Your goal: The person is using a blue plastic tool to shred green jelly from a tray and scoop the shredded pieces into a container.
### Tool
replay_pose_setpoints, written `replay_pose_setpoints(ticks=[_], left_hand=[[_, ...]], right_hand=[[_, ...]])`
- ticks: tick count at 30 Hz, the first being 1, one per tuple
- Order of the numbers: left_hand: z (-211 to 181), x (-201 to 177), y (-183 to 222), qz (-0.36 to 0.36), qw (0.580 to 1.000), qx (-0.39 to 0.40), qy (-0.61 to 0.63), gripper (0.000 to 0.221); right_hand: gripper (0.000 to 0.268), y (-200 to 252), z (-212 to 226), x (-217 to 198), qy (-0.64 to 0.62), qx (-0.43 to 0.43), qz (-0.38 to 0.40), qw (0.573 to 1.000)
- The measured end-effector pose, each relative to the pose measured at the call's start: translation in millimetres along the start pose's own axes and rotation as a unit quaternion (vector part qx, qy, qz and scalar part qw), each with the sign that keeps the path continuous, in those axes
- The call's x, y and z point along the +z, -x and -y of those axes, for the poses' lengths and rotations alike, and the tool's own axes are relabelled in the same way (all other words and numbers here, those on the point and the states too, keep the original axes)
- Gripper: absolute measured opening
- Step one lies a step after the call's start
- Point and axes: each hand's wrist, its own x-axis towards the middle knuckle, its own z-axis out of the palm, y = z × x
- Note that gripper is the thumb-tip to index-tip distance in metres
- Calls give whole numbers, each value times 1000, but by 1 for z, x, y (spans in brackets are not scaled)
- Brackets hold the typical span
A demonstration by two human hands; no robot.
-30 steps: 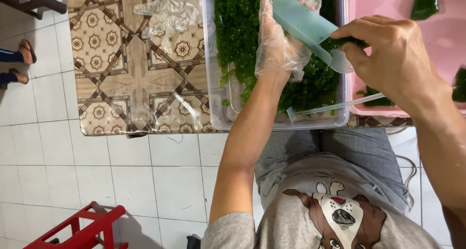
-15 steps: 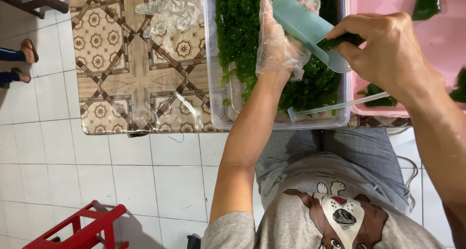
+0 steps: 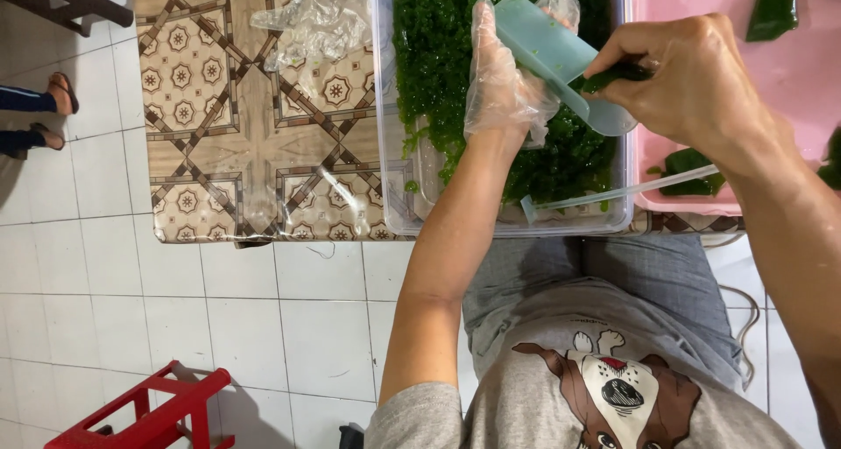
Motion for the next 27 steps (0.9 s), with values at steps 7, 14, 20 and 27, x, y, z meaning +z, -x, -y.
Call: replay_pose_setpoints(ticks=[7,14,20,27], left_hand=[[2,-7,-5,61,998,24,-11,70],[6,-9,-16,52,998,17,-2,65],[5,0,-10,-1,1000,0,-18,67],[3,2,-1,55,998,-3,-11,63]], right_hand=[[11,-4,3,4,-48,94,17,994],[10,-4,13,-2,-39,62,29,997],[25,-1,10,-12,-40,37,45,997],[25,-4,10,-6,-57,152,39,986]])
